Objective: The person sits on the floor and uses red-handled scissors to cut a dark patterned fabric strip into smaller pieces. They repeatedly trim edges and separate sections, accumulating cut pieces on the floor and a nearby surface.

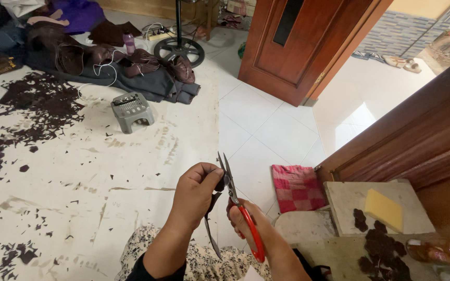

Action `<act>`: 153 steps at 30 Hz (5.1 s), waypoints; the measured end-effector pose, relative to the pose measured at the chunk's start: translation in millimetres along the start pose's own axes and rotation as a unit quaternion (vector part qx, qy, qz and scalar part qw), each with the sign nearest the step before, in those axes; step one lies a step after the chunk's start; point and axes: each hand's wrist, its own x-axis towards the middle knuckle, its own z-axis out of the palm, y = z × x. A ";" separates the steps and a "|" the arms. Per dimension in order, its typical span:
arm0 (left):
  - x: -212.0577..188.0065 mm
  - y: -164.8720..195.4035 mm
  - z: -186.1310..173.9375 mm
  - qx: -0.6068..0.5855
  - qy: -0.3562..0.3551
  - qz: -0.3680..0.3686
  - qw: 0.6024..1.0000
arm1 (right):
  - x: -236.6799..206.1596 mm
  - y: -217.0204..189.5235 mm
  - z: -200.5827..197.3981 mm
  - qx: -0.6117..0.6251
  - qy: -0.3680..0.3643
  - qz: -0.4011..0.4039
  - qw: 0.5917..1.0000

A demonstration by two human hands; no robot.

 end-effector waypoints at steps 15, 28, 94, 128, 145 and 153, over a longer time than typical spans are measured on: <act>-2.6 -3.4 1.5 -0.046 -0.004 0.016 0.999 | 10.8 16.0 3.3 0.027 0.084 -0.017 0.996; -10.7 0.3 1.8 0.064 -0.038 -0.025 0.997 | 6.6 12.0 -18.6 0.212 0.193 -0.109 0.952; 7.5 43.0 1.0 -0.132 0.048 0.132 0.981 | 6.6 -62.0 16.2 -0.006 0.127 -0.109 0.986; -11.4 48.7 0.4 -0.023 0.066 0.105 0.992 | 6.7 -53.4 33.9 0.021 0.051 -0.041 0.998; -8.4 52.8 -5.1 -0.042 0.051 0.101 0.993 | 7.3 -54.3 26.4 -0.041 0.031 -0.025 0.998; -5.7 50.2 -3.9 -0.047 0.044 0.102 0.993 | 10.1 -46.7 25.8 0.005 0.012 -0.036 0.999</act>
